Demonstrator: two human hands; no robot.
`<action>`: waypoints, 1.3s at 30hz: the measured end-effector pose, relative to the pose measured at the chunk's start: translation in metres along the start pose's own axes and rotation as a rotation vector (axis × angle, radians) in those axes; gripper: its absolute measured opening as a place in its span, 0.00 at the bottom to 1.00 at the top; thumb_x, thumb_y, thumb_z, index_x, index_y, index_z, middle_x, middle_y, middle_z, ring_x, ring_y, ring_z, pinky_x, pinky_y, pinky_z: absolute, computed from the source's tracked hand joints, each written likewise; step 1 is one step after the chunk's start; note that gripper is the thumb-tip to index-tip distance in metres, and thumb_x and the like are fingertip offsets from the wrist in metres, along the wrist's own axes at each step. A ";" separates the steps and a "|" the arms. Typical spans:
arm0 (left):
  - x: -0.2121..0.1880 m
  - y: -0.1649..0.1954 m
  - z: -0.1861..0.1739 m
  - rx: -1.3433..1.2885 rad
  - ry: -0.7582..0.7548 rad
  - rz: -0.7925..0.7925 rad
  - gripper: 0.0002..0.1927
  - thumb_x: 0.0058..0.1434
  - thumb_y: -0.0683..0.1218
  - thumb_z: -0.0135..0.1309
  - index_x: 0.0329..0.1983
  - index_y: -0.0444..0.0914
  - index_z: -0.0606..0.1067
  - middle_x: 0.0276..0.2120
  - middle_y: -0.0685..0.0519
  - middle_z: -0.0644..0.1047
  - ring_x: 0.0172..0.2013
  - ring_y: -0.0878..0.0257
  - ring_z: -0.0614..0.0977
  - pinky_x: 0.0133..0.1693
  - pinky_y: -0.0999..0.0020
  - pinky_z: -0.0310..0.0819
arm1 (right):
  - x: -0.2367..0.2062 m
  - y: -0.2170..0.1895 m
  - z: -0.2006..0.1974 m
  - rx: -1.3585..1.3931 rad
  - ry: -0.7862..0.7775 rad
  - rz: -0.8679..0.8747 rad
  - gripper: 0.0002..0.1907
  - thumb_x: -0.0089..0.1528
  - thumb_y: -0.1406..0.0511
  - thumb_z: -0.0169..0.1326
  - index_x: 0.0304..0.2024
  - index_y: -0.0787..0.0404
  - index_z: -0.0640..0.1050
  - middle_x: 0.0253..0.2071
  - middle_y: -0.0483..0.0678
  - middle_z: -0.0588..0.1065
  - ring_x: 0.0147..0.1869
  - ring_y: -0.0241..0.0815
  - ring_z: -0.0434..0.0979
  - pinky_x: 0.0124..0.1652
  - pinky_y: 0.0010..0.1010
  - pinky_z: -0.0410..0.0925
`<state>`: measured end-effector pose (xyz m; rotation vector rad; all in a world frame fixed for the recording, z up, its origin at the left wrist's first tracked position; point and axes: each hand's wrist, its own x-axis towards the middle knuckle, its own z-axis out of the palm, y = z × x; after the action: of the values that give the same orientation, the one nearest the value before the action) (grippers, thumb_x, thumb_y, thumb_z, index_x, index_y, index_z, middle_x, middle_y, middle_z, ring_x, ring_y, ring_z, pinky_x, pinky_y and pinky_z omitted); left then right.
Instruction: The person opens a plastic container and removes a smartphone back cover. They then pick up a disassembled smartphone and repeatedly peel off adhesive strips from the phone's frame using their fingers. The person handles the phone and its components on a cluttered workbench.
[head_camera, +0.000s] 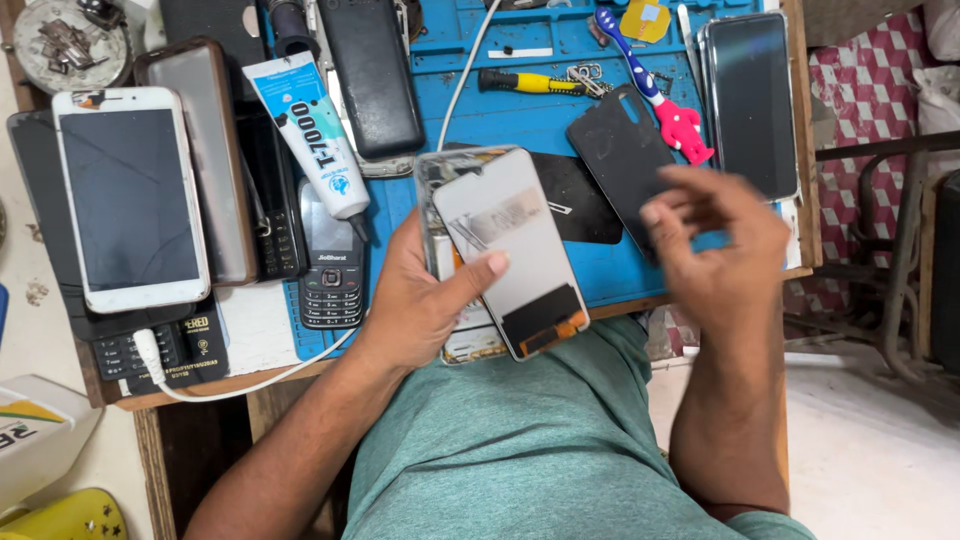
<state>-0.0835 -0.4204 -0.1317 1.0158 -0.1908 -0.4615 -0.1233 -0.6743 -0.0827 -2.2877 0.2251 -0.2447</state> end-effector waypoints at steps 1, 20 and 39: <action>0.000 0.001 0.000 -0.033 0.031 -0.007 0.26 0.67 0.39 0.58 0.67 0.32 0.66 0.55 0.47 0.77 0.56 0.63 0.80 0.59 0.65 0.77 | 0.004 0.001 -0.012 -0.211 0.038 -0.055 0.25 0.59 0.61 0.71 0.55 0.63 0.81 0.47 0.51 0.81 0.48 0.40 0.81 0.47 0.31 0.73; 0.008 0.013 -0.002 -0.106 0.090 -0.029 0.26 0.64 0.38 0.52 0.66 0.33 0.66 0.53 0.48 0.77 0.53 0.62 0.80 0.57 0.64 0.76 | -0.011 0.050 -0.007 1.700 -0.199 0.121 0.38 0.63 0.44 0.46 0.66 0.61 0.71 0.47 0.67 0.74 0.39 0.55 0.76 0.40 0.39 0.72; 0.008 0.008 -0.005 -0.523 0.087 -0.034 0.25 0.71 0.45 0.51 0.68 0.36 0.61 0.56 0.45 0.74 0.55 0.58 0.80 0.54 0.60 0.81 | -0.016 -0.044 0.067 -0.117 0.010 -0.458 0.39 0.50 0.50 0.74 0.56 0.64 0.77 0.55 0.55 0.73 0.56 0.48 0.78 0.51 0.37 0.75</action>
<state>-0.0721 -0.4164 -0.1282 0.5251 0.0275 -0.4650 -0.1186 -0.5936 -0.0960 -2.4313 -0.2933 -0.4867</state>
